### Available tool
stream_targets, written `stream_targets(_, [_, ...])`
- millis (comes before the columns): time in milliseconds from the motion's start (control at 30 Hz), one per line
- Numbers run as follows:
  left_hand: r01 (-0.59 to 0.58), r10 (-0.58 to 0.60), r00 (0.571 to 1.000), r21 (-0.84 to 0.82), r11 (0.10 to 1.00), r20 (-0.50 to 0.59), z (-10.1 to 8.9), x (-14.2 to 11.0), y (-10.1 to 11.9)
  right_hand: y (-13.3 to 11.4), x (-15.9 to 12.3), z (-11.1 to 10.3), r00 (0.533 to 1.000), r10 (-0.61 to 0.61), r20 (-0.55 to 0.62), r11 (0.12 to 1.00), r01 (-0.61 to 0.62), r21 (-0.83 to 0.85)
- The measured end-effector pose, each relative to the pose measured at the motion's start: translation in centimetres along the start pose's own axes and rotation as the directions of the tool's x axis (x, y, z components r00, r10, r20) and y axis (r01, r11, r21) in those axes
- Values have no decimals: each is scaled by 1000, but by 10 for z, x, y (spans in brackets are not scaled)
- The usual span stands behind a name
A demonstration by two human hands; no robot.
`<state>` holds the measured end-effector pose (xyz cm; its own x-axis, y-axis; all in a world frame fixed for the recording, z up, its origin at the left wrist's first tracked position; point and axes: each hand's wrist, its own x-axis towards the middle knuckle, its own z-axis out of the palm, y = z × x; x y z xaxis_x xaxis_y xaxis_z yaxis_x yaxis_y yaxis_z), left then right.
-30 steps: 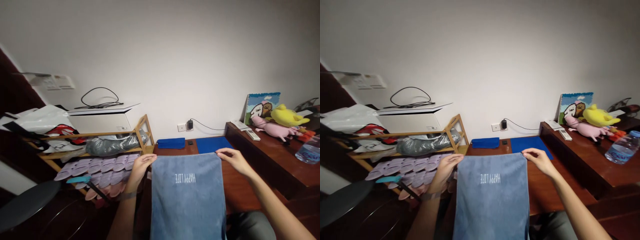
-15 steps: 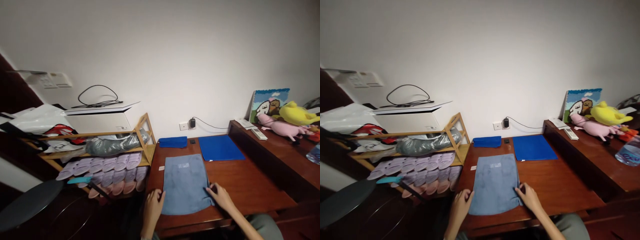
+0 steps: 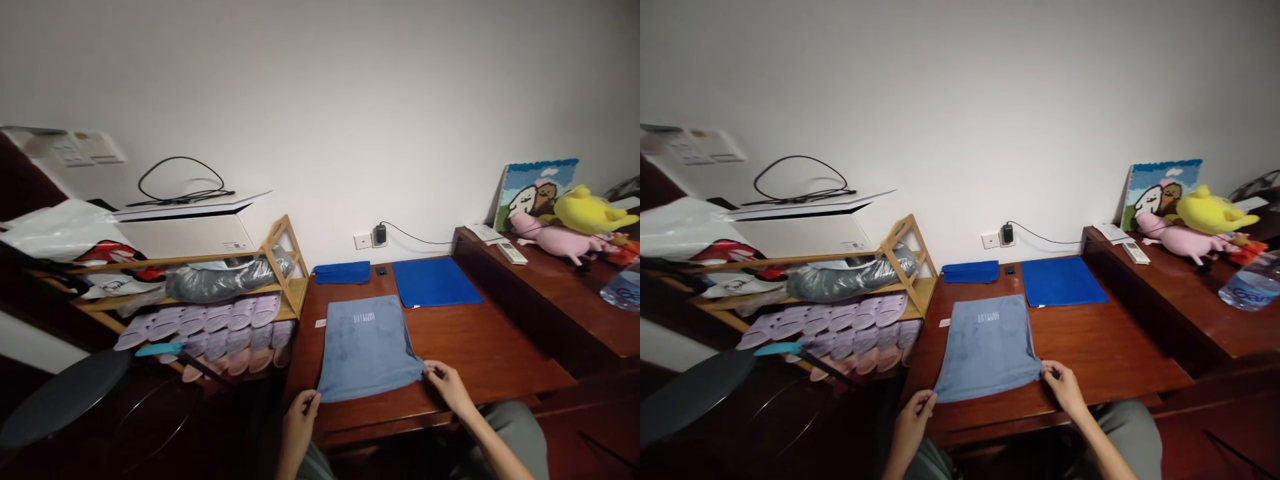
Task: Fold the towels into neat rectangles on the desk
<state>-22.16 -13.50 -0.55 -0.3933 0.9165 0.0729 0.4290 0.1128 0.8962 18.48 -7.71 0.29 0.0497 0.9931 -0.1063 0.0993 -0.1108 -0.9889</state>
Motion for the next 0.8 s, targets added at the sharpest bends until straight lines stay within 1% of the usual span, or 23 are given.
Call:
stream_targets(67, [103, -102, 995, -159, 982, 16, 0, 5, 0, -8, 4, -3, 998, 47, 49, 991, -53, 119])
stream_targets(133, [172, -177, 984, -318, 933, 11, 1, 8, 2, -16, 6, -5, 994, 78, 80, 970, -94, 224])
stream_targets(233, [205, -244, 970, -516, 832, -7, 2, 9, 8, -25, 7, -6, 994, 72, 88, 922, -100, 375])
stream_targets(300, [211, -258, 966, -587, 781, 4, 2, 7, 11, -30, 7, -6, 991, 52, 120, 892, -100, 441])
stream_targets(400, [220, -267, 964, -621, 752, 18, 3, 1, 13, -35, 7, -2, 987, 35, 157, 874, -106, 473])
stream_targets(467, [219, -260, 965, -624, 750, 26, 4, -3, 13, -35, 10, 2, 990, 41, 134, 882, -98, 461])
stream_targets(500, [217, -253, 967, -622, 753, 31, 5, -4, 13, -34, 12, 5, 994, 39, 101, 896, -80, 437])
stream_targets(567, [213, -239, 970, -608, 765, 38, 7, -7, 12, -30, 16, 8, 1000, -3, -15, 937, 8, 350])
stream_targets(633, [220, -243, 969, -593, 774, 43, 8, -8, 10, -24, 21, 10, 989, -78, -128, 961, 108, 255])
stream_targets(667, [224, -247, 968, -588, 777, 42, 9, -9, 9, -20, 22, 9, 982, -103, -161, 963, 139, 229])
stream_targets(733, [226, -247, 968, -582, 781, 45, 11, -10, 6, -15, 23, 6, 980, -97, -173, 967, 134, 216])
stream_targets(800, [220, -238, 970, -581, 784, 46, 13, -11, 4, -12, 22, 2, 988, -37, -150, 973, 70, 219])
